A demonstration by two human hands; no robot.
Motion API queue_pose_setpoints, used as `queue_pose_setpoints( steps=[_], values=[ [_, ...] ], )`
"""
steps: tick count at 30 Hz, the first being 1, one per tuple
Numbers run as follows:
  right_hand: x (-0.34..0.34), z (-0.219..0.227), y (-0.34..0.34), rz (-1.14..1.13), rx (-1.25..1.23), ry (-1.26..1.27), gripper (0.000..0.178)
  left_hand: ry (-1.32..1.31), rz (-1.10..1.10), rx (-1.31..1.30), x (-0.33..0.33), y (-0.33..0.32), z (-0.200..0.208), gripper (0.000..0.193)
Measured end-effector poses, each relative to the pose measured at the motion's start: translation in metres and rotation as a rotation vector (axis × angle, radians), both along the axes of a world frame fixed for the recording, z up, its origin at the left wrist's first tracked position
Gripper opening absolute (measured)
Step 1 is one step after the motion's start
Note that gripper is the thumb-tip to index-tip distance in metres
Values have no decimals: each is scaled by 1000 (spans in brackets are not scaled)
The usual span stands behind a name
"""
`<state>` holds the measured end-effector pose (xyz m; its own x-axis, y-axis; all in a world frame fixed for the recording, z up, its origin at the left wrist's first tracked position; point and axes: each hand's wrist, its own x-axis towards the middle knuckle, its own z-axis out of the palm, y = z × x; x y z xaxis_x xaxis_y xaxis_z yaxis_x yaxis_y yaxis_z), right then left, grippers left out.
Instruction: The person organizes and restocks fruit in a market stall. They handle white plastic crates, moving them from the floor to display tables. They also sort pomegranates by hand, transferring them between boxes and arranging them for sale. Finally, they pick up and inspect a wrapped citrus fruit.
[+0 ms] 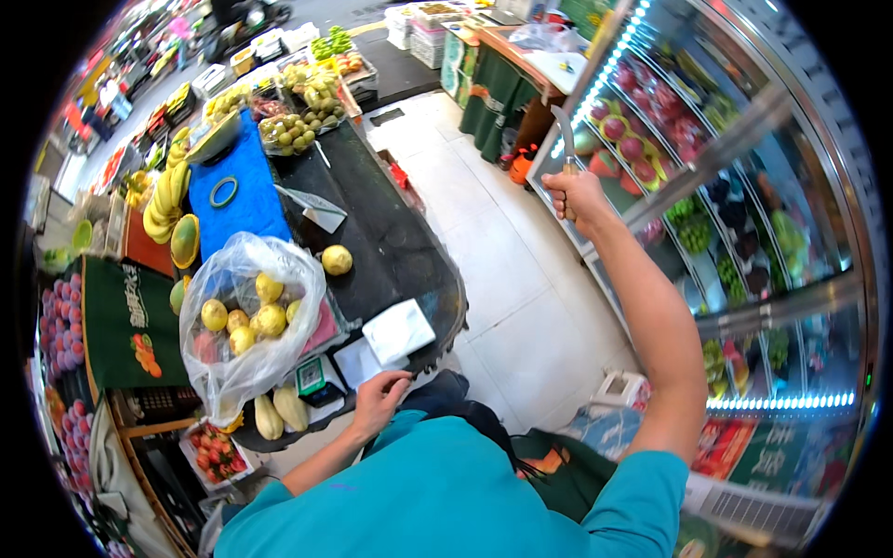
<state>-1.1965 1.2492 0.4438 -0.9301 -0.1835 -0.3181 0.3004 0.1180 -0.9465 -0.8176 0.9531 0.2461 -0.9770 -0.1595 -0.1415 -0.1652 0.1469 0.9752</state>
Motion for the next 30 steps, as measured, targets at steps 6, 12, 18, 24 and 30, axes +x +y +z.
queue_pose_setpoints(
  steps=[6,12,18,24,30],
  values=[
    [-173,-47,-70,138,147,-51,17,174,10,-97,-178,30,31,17],
    [-349,-121,-176,276,158,-131,15,156,114,-433,-334,-2,-9,16],
    [-477,-248,-311,429,134,-167,16,61,241,-860,-445,-39,-67,46],
    [-571,-410,-425,457,263,-162,18,-259,197,-979,-474,-43,-85,67],
    [-641,-478,-521,400,190,-117,19,-308,170,-948,-483,-51,-88,65]
  ],
)
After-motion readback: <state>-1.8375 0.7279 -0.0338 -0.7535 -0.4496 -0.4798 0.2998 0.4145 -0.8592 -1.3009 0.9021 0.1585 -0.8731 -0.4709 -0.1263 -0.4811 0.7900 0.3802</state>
